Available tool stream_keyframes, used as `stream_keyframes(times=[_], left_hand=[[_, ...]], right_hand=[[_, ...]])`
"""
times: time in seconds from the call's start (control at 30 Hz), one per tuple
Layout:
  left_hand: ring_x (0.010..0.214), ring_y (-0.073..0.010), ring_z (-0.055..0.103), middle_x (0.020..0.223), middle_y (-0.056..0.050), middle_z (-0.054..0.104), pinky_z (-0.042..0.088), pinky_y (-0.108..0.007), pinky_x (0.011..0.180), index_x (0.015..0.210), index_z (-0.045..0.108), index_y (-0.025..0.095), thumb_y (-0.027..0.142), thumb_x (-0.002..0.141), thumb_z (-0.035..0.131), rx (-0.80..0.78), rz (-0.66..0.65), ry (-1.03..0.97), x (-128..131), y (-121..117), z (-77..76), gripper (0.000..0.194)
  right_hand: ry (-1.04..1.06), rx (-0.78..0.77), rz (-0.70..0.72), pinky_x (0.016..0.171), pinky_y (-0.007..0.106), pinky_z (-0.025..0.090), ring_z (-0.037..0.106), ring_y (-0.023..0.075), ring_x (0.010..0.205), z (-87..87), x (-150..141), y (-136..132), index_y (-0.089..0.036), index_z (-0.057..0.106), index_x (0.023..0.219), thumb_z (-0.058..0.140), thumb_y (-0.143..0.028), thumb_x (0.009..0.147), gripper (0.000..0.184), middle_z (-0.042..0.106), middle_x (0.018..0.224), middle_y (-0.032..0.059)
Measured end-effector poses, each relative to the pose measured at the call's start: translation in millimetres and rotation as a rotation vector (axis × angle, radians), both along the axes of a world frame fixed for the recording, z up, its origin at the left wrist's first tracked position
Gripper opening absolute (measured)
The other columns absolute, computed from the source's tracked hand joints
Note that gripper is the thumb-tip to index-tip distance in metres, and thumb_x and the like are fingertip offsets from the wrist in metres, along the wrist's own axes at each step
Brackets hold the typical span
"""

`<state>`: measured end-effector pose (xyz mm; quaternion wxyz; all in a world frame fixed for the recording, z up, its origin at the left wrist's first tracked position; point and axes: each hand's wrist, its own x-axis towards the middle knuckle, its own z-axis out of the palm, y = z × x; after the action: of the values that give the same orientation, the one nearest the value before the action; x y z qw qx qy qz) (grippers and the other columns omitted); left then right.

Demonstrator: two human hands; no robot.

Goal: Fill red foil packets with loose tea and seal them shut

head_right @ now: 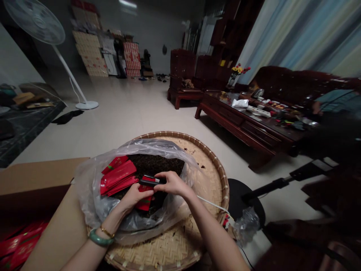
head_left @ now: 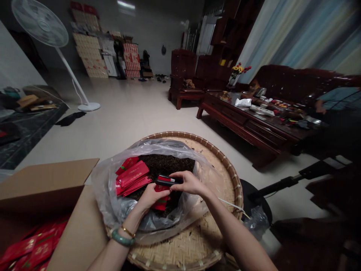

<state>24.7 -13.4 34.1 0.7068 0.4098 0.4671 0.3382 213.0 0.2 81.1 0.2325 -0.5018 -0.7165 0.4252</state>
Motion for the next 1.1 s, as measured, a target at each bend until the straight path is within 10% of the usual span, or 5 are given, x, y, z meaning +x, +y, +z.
stream_keyframes(times=[1.1], left_hand=[[0.052,-0.017,0.064,0.059,-0.002,0.064,0.045,-0.023,0.05,0.073,0.062,0.011,0.039,0.048,0.082,0.017,-0.021,0.087,-0.4,-0.7,-3.9,0.043]], right_hand=[[0.103,-0.004,-0.128,0.087,0.033,0.046,0.063,0.0225,0.095,-8.1,-9.3,-2.2,-0.019,0.068,0.103,0.069,-0.023,0.066,0.037,0.07,0.101,0.0028]])
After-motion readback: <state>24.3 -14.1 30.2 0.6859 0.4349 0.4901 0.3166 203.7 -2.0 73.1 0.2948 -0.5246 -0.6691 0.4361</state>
